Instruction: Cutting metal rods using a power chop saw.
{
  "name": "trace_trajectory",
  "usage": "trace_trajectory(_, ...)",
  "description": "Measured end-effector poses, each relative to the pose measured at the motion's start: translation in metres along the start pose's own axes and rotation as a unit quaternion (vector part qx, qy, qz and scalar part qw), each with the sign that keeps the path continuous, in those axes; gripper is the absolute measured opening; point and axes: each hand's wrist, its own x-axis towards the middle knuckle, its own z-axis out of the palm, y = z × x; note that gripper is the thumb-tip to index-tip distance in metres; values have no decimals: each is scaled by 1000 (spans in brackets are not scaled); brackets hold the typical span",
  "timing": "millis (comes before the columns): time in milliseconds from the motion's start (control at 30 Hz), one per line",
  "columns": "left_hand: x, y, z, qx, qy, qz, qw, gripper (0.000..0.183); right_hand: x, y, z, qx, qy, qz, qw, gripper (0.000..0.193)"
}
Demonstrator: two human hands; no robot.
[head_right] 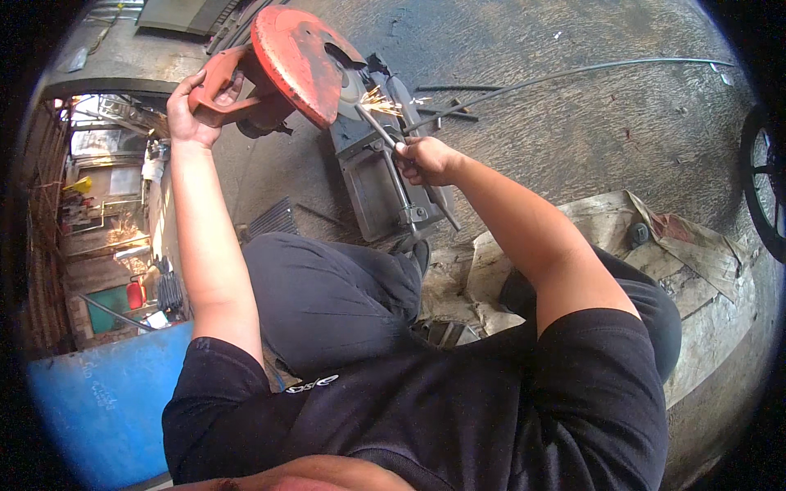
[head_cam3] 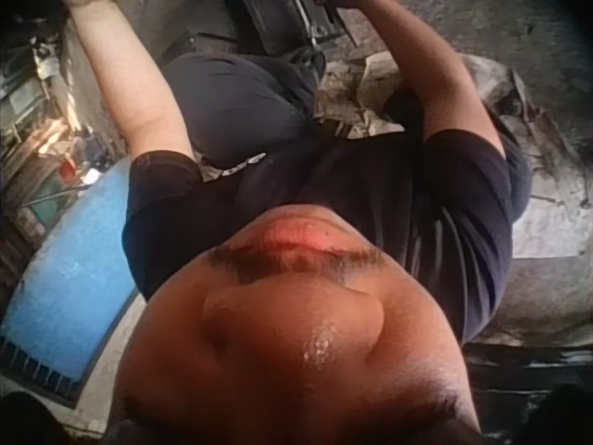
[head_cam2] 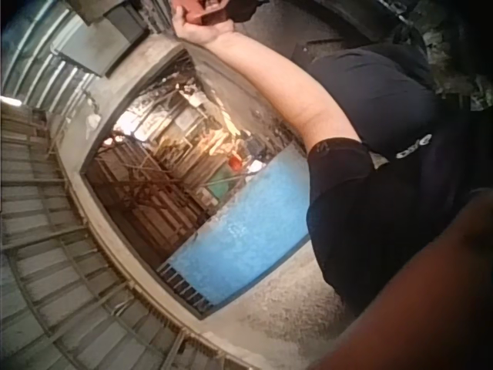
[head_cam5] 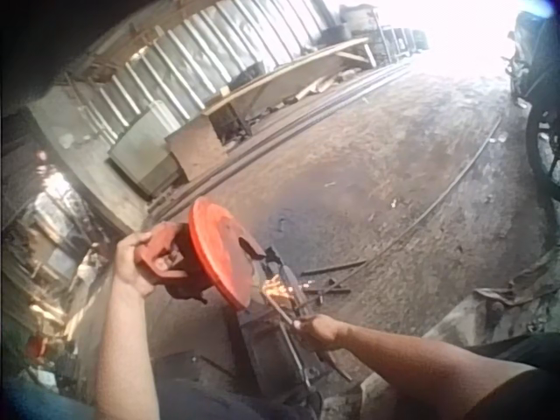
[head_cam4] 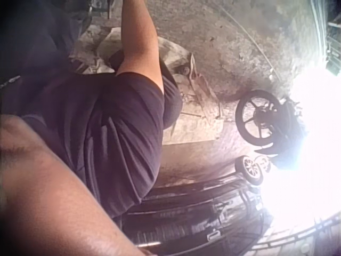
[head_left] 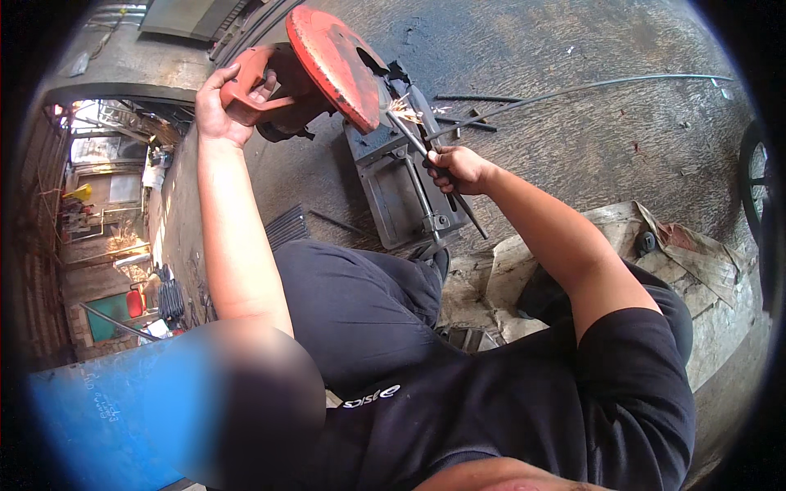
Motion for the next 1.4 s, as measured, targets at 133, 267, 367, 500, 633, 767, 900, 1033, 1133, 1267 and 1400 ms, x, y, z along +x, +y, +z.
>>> trace_trajectory(133, -2, -2, 4, 3, -8, 10, 1000, 48, 5, 0, 0, -55, 64, -15, 996, 15)
trace_trajectory(267, -5, -1, 5, 4, -14, 8, 1000, 47, 11, 3, -1, -95, 91, -44, 990, 14)
trace_trajectory(367, -5, -1, 6, 2, -28, -4, 1000, 46, 13, 3, -4, -102, 84, -44, 990, 14)
trace_trajectory(500, -6, -2, 9, 0, -9, 6, 1000, 45, 18, 3, -9, -107, 100, -52, 988, 14)
trace_trajectory(633, -6, -3, 11, 17, 28, 29, 999, 45, 22, 5, -12, -157, 121, -65, 978, 17)
trace_trajectory(767, -5, -2, 9, 16, 25, 34, 999, 45, 22, 5, -12, -172, 137, -75, 973, 17)
trace_trajectory(900, -5, -1, 7, 11, 3, 18, 1000, 45, 22, 3, -8, -191, 149, -78, 967, 16)
trace_trajectory(1033, -6, -2, 7, 5, 13, 16, 1000, 47, 20, 1, -6, -217, 159, -90, 959, 17)
trace_trajectory(1133, -5, -2, 8, 8, 26, 21, 999, 47, 21, 1, -9, -240, 175, -97, 950, 18)
trace_trajectory(1267, -4, -2, 7, -1, 24, 21, 999, 48, 27, 5, -16, -281, 204, -124, 929, 19)
trace_trajectory(1400, -4, -1, 6, 0, 11, 19, 1000, 48, 33, 7, -20, -389, 231, -157, 878, 21)
